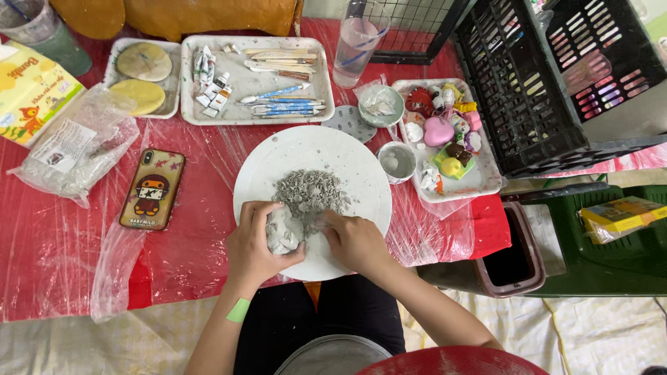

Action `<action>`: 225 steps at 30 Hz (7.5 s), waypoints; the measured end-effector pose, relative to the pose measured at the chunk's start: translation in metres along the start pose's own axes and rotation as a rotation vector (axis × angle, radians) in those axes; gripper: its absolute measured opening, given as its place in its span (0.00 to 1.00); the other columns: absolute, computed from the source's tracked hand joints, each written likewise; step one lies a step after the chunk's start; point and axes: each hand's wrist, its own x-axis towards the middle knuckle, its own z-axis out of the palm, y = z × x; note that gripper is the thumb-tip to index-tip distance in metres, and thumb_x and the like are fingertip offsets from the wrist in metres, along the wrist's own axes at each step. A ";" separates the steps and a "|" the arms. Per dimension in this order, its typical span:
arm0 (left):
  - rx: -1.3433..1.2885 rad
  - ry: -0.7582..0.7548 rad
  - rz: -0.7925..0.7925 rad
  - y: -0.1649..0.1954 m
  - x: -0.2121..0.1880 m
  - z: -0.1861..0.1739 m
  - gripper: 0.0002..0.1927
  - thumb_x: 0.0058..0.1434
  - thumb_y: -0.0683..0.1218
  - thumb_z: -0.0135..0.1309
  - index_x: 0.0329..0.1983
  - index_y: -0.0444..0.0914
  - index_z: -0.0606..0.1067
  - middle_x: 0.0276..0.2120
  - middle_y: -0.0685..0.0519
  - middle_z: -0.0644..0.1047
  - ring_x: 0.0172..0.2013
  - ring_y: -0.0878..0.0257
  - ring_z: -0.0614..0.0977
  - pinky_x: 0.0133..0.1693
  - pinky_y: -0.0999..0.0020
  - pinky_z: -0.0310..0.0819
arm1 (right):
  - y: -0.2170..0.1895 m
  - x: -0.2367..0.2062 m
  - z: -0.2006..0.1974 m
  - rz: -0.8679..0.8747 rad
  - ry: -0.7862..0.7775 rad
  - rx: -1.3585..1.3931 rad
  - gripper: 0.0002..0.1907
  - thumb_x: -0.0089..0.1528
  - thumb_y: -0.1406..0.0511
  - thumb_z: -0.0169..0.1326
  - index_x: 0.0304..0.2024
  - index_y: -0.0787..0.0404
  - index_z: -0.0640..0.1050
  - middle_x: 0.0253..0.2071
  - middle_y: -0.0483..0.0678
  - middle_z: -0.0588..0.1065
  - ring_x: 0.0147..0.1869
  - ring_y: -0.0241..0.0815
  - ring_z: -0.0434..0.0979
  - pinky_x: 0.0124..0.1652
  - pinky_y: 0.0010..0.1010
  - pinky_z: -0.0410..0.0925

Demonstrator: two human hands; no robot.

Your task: The person kneads a lump of clay on a white plate, repeatedly folding and pressing shredded gray paper pulp into it. They turn the clay over, pull pieces from the pile, and work the material together by hand throughout the episode.

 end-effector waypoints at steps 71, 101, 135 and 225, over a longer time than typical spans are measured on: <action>-0.754 0.328 -0.319 -0.041 0.006 0.022 0.22 0.60 0.34 0.60 0.56 0.34 0.69 0.51 0.52 0.76 0.50 0.68 0.78 0.52 0.70 0.76 | 0.004 -0.006 0.006 0.055 0.179 0.578 0.16 0.67 0.73 0.51 0.58 0.60 0.77 0.50 0.50 0.77 0.42 0.32 0.75 0.34 0.25 0.70; -0.267 0.354 -0.076 -0.023 0.043 0.029 0.03 0.69 0.38 0.51 0.40 0.31 0.72 0.33 0.46 0.77 0.34 0.57 0.81 0.37 0.65 0.73 | -0.027 0.013 0.025 -0.090 0.245 0.071 0.29 0.58 0.73 0.53 0.60 0.44 0.79 0.33 0.47 0.77 0.30 0.51 0.79 0.32 0.42 0.73; -0.288 0.324 -0.048 -0.033 0.047 0.030 0.10 0.61 0.38 0.64 0.34 0.33 0.73 0.30 0.51 0.76 0.29 0.64 0.77 0.32 0.69 0.69 | -0.024 0.018 0.025 -0.090 0.238 0.176 0.26 0.61 0.74 0.52 0.59 0.45 0.78 0.39 0.48 0.81 0.34 0.51 0.81 0.34 0.40 0.74; -0.185 0.371 -0.162 -0.030 0.042 0.032 0.09 0.73 0.43 0.51 0.38 0.32 0.70 0.32 0.46 0.75 0.32 0.53 0.78 0.35 0.59 0.70 | -0.011 0.023 0.034 -0.136 0.271 0.072 0.24 0.60 0.73 0.53 0.57 0.50 0.79 0.34 0.47 0.79 0.32 0.50 0.80 0.32 0.41 0.73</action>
